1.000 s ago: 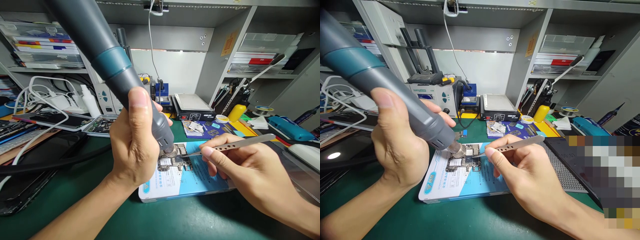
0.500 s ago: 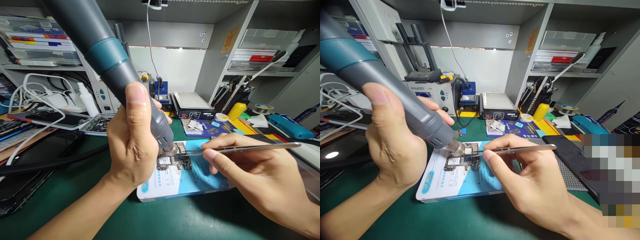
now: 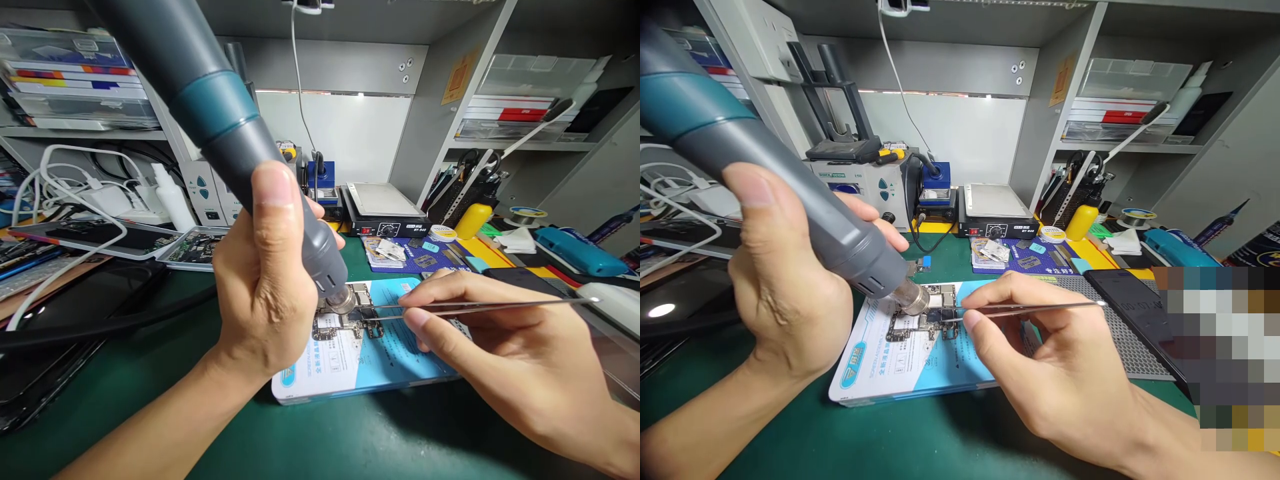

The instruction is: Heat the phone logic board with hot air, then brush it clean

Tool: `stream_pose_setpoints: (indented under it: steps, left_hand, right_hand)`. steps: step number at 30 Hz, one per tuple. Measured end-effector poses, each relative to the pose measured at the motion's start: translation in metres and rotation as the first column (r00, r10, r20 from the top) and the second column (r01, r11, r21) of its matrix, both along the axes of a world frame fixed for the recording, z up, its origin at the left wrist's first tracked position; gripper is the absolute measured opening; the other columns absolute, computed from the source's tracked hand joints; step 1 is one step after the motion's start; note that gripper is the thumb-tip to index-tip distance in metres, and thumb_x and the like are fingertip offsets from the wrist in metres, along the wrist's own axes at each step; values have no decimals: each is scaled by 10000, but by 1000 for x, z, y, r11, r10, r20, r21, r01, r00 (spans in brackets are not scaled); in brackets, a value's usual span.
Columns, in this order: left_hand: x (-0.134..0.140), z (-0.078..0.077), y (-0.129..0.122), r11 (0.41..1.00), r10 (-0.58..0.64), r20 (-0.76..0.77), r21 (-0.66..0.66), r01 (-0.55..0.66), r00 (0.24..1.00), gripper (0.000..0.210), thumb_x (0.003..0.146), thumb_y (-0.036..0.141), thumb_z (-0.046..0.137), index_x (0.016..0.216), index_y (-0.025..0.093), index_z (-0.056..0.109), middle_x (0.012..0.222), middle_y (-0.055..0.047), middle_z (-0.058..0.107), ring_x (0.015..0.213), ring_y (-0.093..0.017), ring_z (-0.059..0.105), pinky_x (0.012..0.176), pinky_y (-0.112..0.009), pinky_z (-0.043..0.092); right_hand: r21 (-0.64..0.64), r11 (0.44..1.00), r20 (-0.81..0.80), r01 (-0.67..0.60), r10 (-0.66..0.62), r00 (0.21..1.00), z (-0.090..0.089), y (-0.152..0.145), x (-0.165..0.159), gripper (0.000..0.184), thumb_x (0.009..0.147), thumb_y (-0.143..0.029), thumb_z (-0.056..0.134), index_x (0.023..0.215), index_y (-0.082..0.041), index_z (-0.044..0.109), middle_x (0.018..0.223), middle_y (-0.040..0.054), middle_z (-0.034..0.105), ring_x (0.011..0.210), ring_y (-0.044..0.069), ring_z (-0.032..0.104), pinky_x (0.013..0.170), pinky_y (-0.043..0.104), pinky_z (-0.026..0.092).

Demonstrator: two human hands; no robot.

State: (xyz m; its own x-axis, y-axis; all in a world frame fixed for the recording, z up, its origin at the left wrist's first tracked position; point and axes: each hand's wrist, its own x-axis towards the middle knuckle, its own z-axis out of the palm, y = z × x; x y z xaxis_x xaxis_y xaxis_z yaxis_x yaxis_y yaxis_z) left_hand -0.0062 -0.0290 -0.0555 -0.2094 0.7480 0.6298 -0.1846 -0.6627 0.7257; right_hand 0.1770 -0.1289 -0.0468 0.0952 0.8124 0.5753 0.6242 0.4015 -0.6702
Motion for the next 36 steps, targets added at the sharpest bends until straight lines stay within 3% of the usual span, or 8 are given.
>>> stream_pose_setpoints:
  steps: [8,15,21,36]
  left_hand:
    - [-1,-1,-2,1000,-3,-21,-3,3,1000,588,1174,721,596,822,303,814,690,-12,806,585,-216,787,556,-271,673]
    - [1,-3,2,999,-43,1,22,43,999,591,1091,813,686,831,302,830,696,-26,799,598,-240,781,543,-309,667]
    - [0,-3,1,999,-37,5,0,37,999,576,1104,787,676,813,312,821,691,-26,791,577,-243,762,534,-331,665]
    - [0,-5,-3,1000,1,-45,24,1,999,654,1131,831,599,869,267,804,728,3,800,693,-207,827,601,-285,692]
  right_hand:
    - [11,1000,26,-6,5,1000,-2,-2,1,177,935,-167,826,815,-290,868,739,-16,861,569,142,730,489,230,537]
    - [25,999,78,-26,24,997,-1,-3,1,182,954,-159,816,825,-287,832,746,-1,872,586,176,767,517,262,598]
    - [14,999,59,-28,27,998,-2,-3,-2,169,957,-167,816,846,-287,863,782,-1,904,636,186,824,582,257,669]
    - [36,999,78,-40,37,996,-5,-3,-2,119,965,-191,857,902,-284,896,839,-14,942,702,188,876,650,261,706]
